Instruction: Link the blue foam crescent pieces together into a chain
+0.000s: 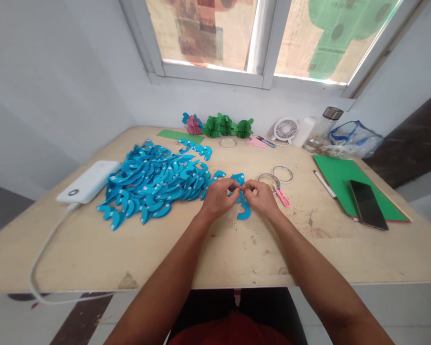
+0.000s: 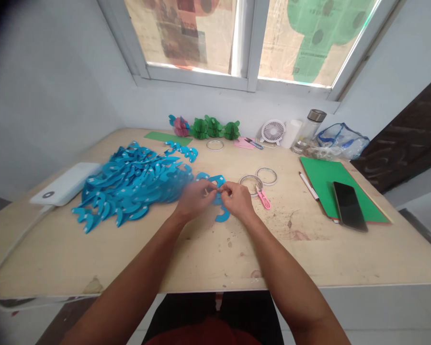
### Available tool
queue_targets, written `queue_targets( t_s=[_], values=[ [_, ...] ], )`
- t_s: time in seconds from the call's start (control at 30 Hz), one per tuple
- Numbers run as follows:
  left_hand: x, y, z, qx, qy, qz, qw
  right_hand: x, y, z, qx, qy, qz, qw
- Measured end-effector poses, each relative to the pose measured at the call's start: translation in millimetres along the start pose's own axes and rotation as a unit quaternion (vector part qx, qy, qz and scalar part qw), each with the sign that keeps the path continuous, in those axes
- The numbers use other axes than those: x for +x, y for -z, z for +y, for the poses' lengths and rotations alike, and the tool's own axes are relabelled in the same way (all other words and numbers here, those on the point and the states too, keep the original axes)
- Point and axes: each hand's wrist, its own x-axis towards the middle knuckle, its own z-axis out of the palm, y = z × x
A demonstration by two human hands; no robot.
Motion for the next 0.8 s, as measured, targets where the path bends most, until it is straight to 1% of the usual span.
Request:
queue_targets(
  t_s=[0.2,0.33,0.57,0.7,0.8],
  values=[
    [0.2,0.2,-0.5,-0.008,0.006,-0.006,1.000,0.0,-1.0,1.7,-0.003,0.004,0.003,1.000],
    [0.4,-0.4,-2.0,0.007,0.003,-0.014,1.000,0.2,-1.4,2.7,-0.005,0.003,0.004,1.000],
    [0.5,-2.8,-3.1,0.039,-0.011,-0.004,0.999,1.0,-2.0,3.6,-0.017,0.001,-0.002,1.000],
    [1.1,-1.7,-2.5,0.008,0.001,0.003,1.000,0.4,-1.7,3.6,0.015,-0.004,-0.012,1.000],
    [2.1,0.7,-2.4,-0.029,0.014,-0.002,0.999,0.0,-1.1,3.8,0.052,-0.013,-0.029,0.998]
  ],
)
